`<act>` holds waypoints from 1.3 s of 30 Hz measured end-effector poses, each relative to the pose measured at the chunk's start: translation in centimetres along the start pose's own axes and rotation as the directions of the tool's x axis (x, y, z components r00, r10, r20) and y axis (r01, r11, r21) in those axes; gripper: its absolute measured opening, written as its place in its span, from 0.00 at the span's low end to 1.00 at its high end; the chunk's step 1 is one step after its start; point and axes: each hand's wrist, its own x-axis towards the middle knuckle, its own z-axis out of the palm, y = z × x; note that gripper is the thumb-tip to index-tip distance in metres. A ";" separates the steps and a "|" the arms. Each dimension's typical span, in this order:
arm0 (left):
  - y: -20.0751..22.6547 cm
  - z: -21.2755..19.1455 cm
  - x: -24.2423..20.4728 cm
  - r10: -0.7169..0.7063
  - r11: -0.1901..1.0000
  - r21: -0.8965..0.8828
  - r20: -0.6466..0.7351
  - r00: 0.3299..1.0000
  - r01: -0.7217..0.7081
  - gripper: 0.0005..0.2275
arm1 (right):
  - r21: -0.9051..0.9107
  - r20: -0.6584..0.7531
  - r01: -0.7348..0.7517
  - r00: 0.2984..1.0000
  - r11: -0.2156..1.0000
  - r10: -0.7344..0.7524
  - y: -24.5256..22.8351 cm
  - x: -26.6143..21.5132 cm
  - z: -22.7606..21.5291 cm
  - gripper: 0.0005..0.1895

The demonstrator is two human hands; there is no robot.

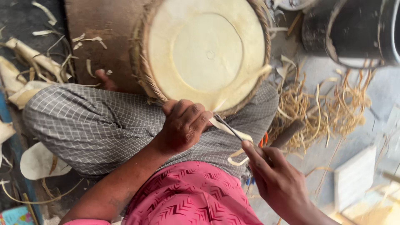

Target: The person weaves thin material around the rim of a drum using a tool to tighten and secure the lacing.

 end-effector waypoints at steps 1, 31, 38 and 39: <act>-0.1 0.0 0.2 0.000 1.000 -0.004 0.005 1.000 0.000 0.10 | 0.112 0.009 -0.055 0.998 0.992 0.054 -0.1 -0.5 0.4 0.29; 2.9 2.4 11.7 0.218 0.966 0.102 0.181 0.959 -0.239 0.03 | 0.462 -0.524 0.274 0.852 0.843 0.011 3.6 -2.0 7.0 0.21; 4.7 0.9 11.0 0.405 0.889 0.153 0.178 0.897 -0.432 0.07 | 0.845 -0.098 -0.108 0.931 0.524 0.352 8.0 2.8 4.2 0.15; 4.4 0.7 11.1 0.358 0.913 0.155 0.143 0.923 -0.378 0.06 | 0.937 0.013 -0.121 0.950 0.328 0.313 8.0 3.1 4.9 0.16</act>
